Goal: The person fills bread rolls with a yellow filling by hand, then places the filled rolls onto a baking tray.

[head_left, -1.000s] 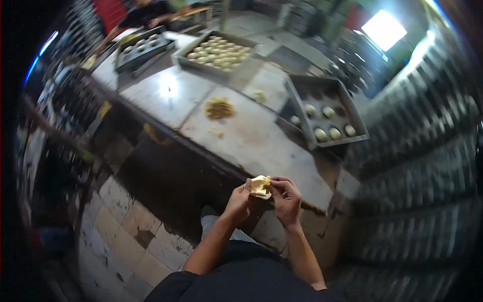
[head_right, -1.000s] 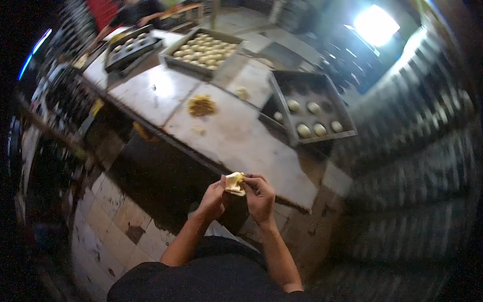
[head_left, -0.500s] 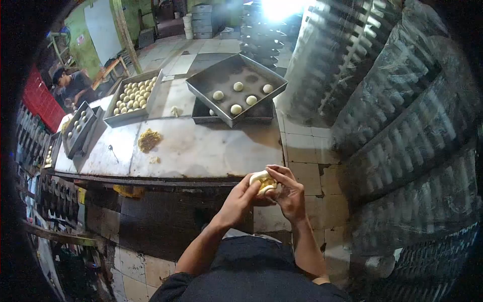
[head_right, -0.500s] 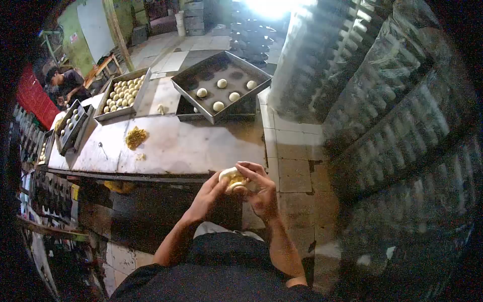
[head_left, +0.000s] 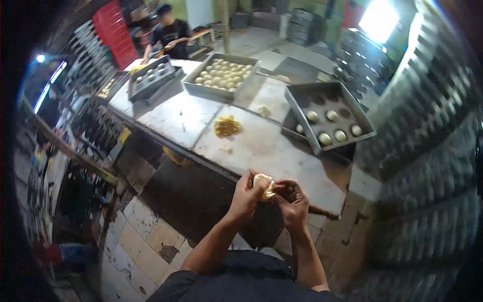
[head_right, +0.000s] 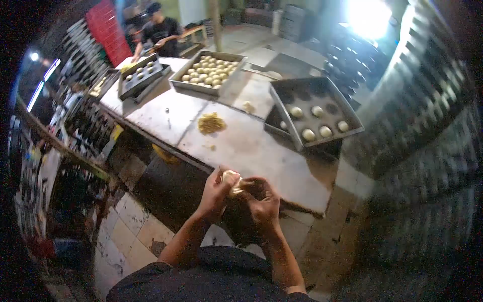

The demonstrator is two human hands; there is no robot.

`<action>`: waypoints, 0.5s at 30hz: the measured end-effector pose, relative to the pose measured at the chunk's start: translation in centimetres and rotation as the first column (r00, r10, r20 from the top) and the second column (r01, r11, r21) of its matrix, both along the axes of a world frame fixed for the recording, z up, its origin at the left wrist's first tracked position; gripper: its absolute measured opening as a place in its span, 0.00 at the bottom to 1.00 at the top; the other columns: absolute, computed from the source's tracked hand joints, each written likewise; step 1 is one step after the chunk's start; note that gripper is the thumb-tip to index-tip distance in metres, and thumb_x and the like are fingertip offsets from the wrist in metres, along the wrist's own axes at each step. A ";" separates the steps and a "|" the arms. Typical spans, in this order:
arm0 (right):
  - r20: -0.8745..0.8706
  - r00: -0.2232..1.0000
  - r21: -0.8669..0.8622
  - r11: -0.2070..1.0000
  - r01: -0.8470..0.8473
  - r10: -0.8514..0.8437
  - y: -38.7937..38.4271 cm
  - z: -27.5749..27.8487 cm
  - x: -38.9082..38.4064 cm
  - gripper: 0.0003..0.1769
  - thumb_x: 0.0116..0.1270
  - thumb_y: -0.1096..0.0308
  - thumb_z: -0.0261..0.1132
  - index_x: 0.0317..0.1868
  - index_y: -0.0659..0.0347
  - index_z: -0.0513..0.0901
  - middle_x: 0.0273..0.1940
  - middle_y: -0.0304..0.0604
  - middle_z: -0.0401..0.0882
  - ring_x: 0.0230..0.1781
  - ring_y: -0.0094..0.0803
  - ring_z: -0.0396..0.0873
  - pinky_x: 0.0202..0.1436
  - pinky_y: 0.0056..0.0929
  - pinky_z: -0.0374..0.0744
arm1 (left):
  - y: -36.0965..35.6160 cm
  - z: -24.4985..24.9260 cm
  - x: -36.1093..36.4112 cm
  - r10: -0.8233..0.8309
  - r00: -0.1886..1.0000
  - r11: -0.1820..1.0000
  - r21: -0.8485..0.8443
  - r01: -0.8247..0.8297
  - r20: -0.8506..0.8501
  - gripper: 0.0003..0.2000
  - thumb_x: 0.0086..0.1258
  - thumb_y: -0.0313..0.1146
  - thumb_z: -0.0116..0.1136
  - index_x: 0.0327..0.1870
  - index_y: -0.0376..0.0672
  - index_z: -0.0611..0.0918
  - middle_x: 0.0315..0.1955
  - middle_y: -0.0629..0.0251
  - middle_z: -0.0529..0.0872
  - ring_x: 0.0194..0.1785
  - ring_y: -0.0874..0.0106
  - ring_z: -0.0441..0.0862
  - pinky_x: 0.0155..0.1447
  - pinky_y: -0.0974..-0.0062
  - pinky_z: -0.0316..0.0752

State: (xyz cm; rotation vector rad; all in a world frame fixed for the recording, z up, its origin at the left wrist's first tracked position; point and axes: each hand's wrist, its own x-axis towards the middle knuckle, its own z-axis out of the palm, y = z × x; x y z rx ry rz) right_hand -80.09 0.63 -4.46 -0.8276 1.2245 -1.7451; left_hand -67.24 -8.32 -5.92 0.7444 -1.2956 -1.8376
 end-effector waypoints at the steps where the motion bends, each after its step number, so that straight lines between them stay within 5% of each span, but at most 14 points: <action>1: 0.094 0.995 0.019 0.999 -0.036 0.034 -2.1 0.7 0.5 0.14 0.69 0.82 0.72 0.53 0.67 0.84 0.48 0.41 0.87 0.47 0.26 0.85 0.51 0.27 0.83 | -1.1 0.3 1.1 0.050 0.997 0.984 -0.173 -0.039 0.060 0.15 0.80 0.35 0.61 0.63 0.40 0.82 0.44 0.65 0.84 0.52 0.73 0.83 0.53 0.76 0.80; 4: 0.278 0.929 -0.125 0.968 -0.216 0.244 -8.9 -2.0 1.5 0.13 0.67 0.82 0.73 0.51 0.68 0.85 0.51 0.42 0.85 0.47 0.26 0.85 0.52 0.25 0.84 | -5.0 2.3 5.0 0.219 0.968 0.832 -0.543 -0.118 0.125 0.16 0.81 0.38 0.60 0.62 0.39 0.83 0.55 0.58 0.85 0.61 0.67 0.83 0.65 0.71 0.78; 6: 0.083 0.954 -0.022 0.958 -0.286 0.286 -13.6 -1.3 4.3 0.10 0.67 0.80 0.74 0.48 0.68 0.87 0.52 0.42 0.83 0.47 0.27 0.85 0.52 0.26 0.83 | -8.6 1.6 8.2 0.330 0.925 0.741 -0.658 -0.131 0.188 0.14 0.82 0.36 0.59 0.61 0.39 0.84 0.56 0.57 0.86 0.61 0.66 0.83 0.64 0.70 0.77; 9: -0.426 0.843 0.104 0.943 -0.315 0.328 -20.4 0.4 10.0 0.06 0.68 0.80 0.72 0.44 0.68 0.88 0.49 0.44 0.85 0.48 0.27 0.85 0.52 0.27 0.82 | -14.9 -1.4 12.9 0.397 0.913 0.883 -0.310 -0.352 0.096 0.12 0.84 0.33 0.55 0.60 0.37 0.83 0.56 0.59 0.87 0.57 0.70 0.84 0.64 0.71 0.78; 12: -0.495 0.751 0.131 0.892 -0.433 0.437 -26.8 -1.8 12.8 0.08 0.66 0.83 0.71 0.45 0.67 0.88 0.45 0.41 0.87 0.46 0.28 0.85 0.52 0.28 0.83 | -19.6 -2.9 16.5 0.383 0.921 0.922 -0.089 -0.377 0.067 0.14 0.87 0.32 0.51 0.62 0.34 0.82 0.57 0.61 0.87 0.56 0.72 0.84 0.65 0.72 0.78; 14: -0.142 0.899 0.267 0.891 -0.367 0.413 -30.3 -0.9 14.2 0.09 0.67 0.83 0.71 0.47 0.66 0.87 0.40 0.40 0.88 0.40 0.27 0.86 0.45 0.23 0.83 | -21.6 -2.9 17.3 0.318 0.948 0.947 -0.065 -0.315 0.031 0.16 0.87 0.33 0.50 0.65 0.34 0.81 0.59 0.59 0.87 0.57 0.71 0.85 0.67 0.72 0.77; 15: -0.168 0.870 0.274 0.870 -0.411 0.464 -31.8 -1.2 13.8 0.09 0.67 0.83 0.71 0.47 0.67 0.86 0.42 0.41 0.88 0.40 0.26 0.86 0.43 0.22 0.83 | -22.6 -4.0 17.0 0.429 0.901 0.857 -0.340 -0.387 0.057 0.18 0.87 0.34 0.50 0.70 0.34 0.78 0.63 0.55 0.85 0.57 0.69 0.85 0.67 0.70 0.78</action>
